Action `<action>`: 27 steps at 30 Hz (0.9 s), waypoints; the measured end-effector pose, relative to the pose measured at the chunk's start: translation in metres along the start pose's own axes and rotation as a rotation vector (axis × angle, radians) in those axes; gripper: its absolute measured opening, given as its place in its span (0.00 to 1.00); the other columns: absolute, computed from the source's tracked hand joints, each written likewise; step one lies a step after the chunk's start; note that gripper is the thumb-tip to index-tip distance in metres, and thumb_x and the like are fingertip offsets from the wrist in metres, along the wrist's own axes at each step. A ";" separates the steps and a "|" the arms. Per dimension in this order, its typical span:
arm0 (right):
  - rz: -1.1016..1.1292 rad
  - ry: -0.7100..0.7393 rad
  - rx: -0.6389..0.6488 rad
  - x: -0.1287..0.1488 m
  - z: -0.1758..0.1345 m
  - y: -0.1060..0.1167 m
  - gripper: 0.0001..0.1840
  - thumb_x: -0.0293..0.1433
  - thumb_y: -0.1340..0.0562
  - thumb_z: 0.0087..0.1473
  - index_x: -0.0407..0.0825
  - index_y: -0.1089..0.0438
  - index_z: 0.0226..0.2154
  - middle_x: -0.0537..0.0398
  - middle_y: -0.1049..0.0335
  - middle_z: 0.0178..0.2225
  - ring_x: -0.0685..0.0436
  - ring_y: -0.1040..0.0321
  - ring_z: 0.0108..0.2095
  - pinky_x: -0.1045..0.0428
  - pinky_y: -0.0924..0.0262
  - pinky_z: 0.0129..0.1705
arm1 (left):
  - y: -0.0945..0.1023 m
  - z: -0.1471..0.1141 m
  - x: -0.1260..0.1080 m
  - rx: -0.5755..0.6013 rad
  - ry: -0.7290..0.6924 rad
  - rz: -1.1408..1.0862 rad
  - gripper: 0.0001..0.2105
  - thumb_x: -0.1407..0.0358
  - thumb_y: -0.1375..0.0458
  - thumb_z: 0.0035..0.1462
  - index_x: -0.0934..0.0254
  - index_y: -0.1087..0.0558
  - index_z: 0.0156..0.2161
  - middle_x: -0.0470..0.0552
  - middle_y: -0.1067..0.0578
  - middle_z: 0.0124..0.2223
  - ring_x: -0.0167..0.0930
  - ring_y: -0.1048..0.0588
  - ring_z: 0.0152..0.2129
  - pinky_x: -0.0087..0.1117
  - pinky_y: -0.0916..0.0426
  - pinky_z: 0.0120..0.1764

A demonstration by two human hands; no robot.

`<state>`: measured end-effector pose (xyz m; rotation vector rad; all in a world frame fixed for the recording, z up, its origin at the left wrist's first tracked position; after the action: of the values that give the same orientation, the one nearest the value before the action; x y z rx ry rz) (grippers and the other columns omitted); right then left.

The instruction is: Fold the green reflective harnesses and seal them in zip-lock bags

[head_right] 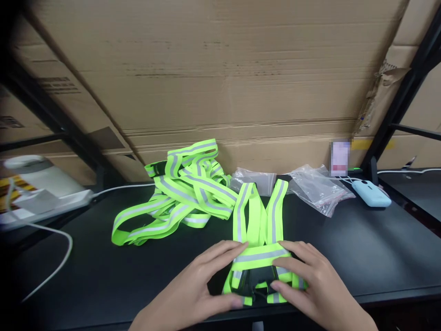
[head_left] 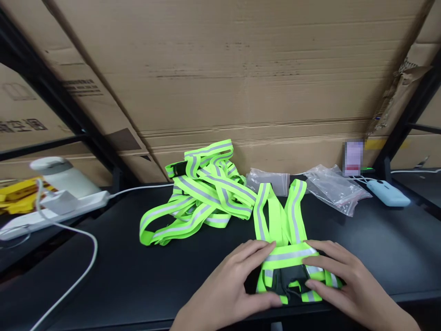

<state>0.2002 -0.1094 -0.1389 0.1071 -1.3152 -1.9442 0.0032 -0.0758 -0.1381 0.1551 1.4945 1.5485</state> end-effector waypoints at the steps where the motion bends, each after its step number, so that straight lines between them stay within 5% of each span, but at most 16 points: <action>1: -0.002 0.002 0.028 0.000 -0.002 0.000 0.19 0.38 0.32 0.60 0.59 0.26 0.53 0.48 0.26 0.58 0.35 0.23 0.50 0.43 0.26 0.49 | -0.001 -0.002 -0.002 0.025 -0.017 0.007 0.42 0.46 0.29 0.50 0.55 0.36 0.68 0.60 0.27 0.62 0.46 0.26 0.57 0.47 0.26 0.56; 5: -0.033 0.038 0.100 0.002 -0.009 0.001 0.44 0.45 0.24 0.45 0.62 0.34 0.63 0.47 0.29 0.61 0.29 0.25 0.53 0.39 0.25 0.50 | -0.005 -0.010 -0.007 0.050 -0.073 0.032 0.38 0.51 0.29 0.53 0.52 0.35 0.67 0.59 0.31 0.64 0.45 0.27 0.58 0.48 0.27 0.56; 7: -0.048 0.047 0.108 0.002 -0.012 0.000 0.47 0.43 0.23 0.44 0.62 0.36 0.65 0.47 0.29 0.61 0.29 0.26 0.54 0.39 0.25 0.50 | -0.007 -0.013 -0.007 0.048 -0.063 0.050 0.35 0.55 0.31 0.57 0.52 0.36 0.68 0.60 0.35 0.67 0.45 0.29 0.60 0.47 0.27 0.57; 15: -0.025 0.077 0.087 0.008 -0.015 0.000 0.38 0.38 0.27 0.53 0.60 0.35 0.64 0.48 0.31 0.63 0.32 0.31 0.61 0.40 0.28 0.56 | -0.008 -0.019 -0.020 0.066 -0.076 -0.009 0.24 0.65 0.40 0.67 0.54 0.35 0.66 0.58 0.34 0.66 0.39 0.29 0.60 0.38 0.28 0.58; 24: 0.115 -0.070 0.185 -0.006 -0.019 -0.011 0.28 0.33 0.34 0.62 0.62 0.35 0.63 0.49 0.42 0.69 0.37 0.35 0.64 0.46 0.32 0.60 | -0.015 -0.024 -0.010 0.052 -0.039 0.063 0.34 0.63 0.33 0.60 0.50 0.39 0.69 0.57 0.41 0.71 0.44 0.28 0.60 0.42 0.26 0.57; 27: 0.132 -0.083 0.154 -0.009 -0.018 -0.014 0.26 0.33 0.36 0.63 0.62 0.35 0.62 0.49 0.42 0.69 0.38 0.38 0.66 0.48 0.35 0.62 | -0.015 -0.025 -0.008 0.005 -0.010 0.060 0.27 0.66 0.39 0.65 0.50 0.38 0.67 0.57 0.42 0.71 0.41 0.25 0.56 0.37 0.24 0.53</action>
<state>0.2075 -0.1149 -0.1620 0.0147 -1.4887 -1.7523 -0.0013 -0.1015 -0.1529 0.2120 1.4977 1.5897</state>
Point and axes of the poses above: each hand's wrist, its own z-axis towards the middle knuckle, its own y-axis out of the back of the hand, x = y × z, the point moved 9 cm from there along z, towards the middle knuckle
